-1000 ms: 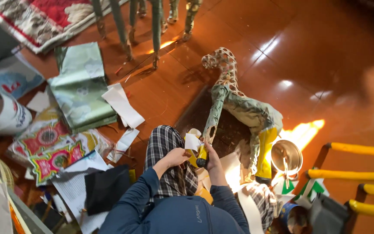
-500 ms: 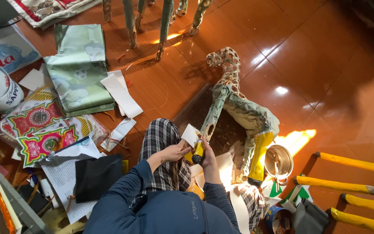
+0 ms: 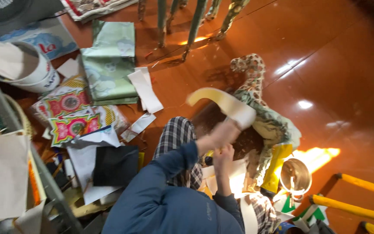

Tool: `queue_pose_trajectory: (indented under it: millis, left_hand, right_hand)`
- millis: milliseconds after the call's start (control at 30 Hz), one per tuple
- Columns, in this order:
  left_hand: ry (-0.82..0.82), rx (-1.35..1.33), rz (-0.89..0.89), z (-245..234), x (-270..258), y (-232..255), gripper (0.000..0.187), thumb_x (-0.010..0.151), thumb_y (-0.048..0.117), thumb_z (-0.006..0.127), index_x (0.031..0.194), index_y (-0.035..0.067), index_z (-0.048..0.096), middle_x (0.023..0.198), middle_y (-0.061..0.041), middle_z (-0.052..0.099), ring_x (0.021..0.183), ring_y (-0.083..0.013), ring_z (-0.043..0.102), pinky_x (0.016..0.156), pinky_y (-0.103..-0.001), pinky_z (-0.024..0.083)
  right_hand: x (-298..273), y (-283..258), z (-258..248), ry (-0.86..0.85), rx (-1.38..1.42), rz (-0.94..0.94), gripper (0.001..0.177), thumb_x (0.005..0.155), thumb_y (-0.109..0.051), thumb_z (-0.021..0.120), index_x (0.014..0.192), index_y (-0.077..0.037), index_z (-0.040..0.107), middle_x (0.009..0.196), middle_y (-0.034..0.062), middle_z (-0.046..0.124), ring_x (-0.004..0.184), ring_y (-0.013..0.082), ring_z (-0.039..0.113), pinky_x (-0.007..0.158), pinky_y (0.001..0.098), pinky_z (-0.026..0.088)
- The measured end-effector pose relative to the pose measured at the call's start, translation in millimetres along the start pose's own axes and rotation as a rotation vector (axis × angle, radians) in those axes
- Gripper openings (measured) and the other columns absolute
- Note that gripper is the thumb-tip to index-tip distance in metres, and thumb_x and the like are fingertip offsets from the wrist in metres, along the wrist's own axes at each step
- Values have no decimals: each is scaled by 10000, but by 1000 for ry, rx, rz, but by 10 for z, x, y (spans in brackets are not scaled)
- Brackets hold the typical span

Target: Crafting a giraffe sculpture by applying paper and fabric strips to a frame

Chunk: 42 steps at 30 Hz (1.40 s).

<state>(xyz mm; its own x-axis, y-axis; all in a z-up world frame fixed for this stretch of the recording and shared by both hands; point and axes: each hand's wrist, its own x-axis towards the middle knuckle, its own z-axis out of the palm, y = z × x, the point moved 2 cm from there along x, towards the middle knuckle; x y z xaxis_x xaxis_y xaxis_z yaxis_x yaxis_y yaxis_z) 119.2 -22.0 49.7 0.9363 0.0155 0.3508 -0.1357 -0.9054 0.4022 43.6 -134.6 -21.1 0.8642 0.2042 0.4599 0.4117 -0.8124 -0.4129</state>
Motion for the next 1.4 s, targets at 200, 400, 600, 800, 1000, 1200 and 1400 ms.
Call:
queue_pose_trajectory:
  millis: [200,400,600,800,1000,1200,1400]
  left_hand:
    - [-477,-1000,321,200,-480,291,854,1091,337,654,1780,317,151,1611,-364,499,1215,-596,677,1102,-656,570]
    - [-434,-752,-518,599,-896,-387,1229,897,834,707,1793,204,150,1663,-299,402,1555,-492,409,1220,-601,415]
    - [-485,-1197,-696,790,-995,-149,1194,627,667,1023,1553,101,524,1317,-177,716,1211,-335,716,962,-438,605]
    - [-438,-1283,-703,1223,-1089,-514,1147,587,454,1140,1460,29,530,1229,-132,678,1130,-253,671,916,-373,550]
    - [-423,-1508,-792,1578,-1197,-656,943,826,130,1021,1551,88,419,1179,-247,647,587,-408,765,407,-425,657]
    - [-413,-1176,-806,1203,-1209,-452,957,785,234,1037,1595,104,544,1312,-222,733,1193,-378,750,921,-461,632]
    - [-522,-982,-783,801,-1031,-317,854,865,353,904,1611,257,500,1398,-231,715,1343,-411,660,1123,-542,574]
  right_hand:
    - [-73,683,200,87,933,485,314,970,-254,843,1174,-43,733,1008,120,673,839,297,715,776,472,612]
    - [-133,830,322,218,1194,1004,219,992,-82,844,1156,13,733,995,155,771,777,311,787,606,489,663]
    - [-233,909,495,333,1316,1182,288,937,-10,905,1081,118,689,950,191,715,748,328,764,694,534,661]
    - [-316,631,357,230,1430,1396,356,920,-109,961,1074,76,699,965,160,674,901,290,751,860,505,699]
    - [-454,439,274,-73,1537,1360,444,972,-496,896,1075,-119,687,941,-28,515,831,126,562,727,348,502]
    - [63,-156,-650,37,1030,962,485,1170,-332,655,784,-43,716,684,117,648,612,187,657,613,304,548]
    - [334,3,-54,-554,495,709,693,1094,-728,518,1452,-163,698,1249,248,762,1343,431,655,1114,581,524]
